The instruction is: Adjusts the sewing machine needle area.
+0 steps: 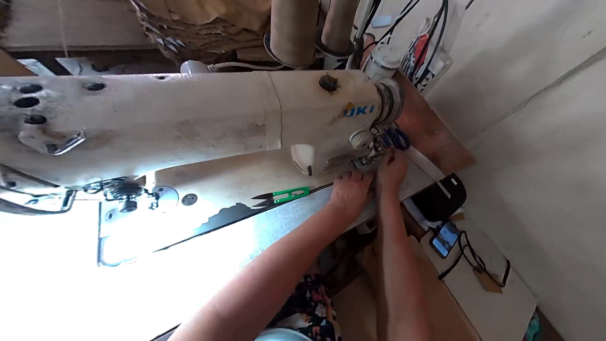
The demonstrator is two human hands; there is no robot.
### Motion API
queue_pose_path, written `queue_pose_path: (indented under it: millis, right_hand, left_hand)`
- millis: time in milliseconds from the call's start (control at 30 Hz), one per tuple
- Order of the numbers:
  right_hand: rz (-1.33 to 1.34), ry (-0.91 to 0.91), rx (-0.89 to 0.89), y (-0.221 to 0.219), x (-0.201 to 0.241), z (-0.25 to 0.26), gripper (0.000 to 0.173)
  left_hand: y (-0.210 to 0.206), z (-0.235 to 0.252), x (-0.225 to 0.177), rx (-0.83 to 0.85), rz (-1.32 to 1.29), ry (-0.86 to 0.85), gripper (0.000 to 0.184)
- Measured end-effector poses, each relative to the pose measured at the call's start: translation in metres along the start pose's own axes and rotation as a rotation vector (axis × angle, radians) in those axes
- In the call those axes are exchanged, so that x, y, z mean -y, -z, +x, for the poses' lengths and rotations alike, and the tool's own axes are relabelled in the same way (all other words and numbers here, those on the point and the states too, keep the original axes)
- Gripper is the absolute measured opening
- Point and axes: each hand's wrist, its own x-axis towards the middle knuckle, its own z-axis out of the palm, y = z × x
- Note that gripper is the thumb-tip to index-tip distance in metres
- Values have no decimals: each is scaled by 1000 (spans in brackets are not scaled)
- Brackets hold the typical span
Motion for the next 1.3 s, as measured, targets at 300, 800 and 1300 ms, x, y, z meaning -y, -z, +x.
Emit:
queue_pose_path:
  millis: [300,800,1300]
  right_hand:
    - [47,-47,-31,-6,1,10,44]
    - [-75,473,-174,-19,-7,5,9]
    - [406,108,-50,-2,-22,10,44]
  left_hand:
    - [-2,-7,15,-2,39,-50,36]
    - [-1,-21,21,-42,21,-95,36]
    - [16,-36,32,56,-164,-40,39]
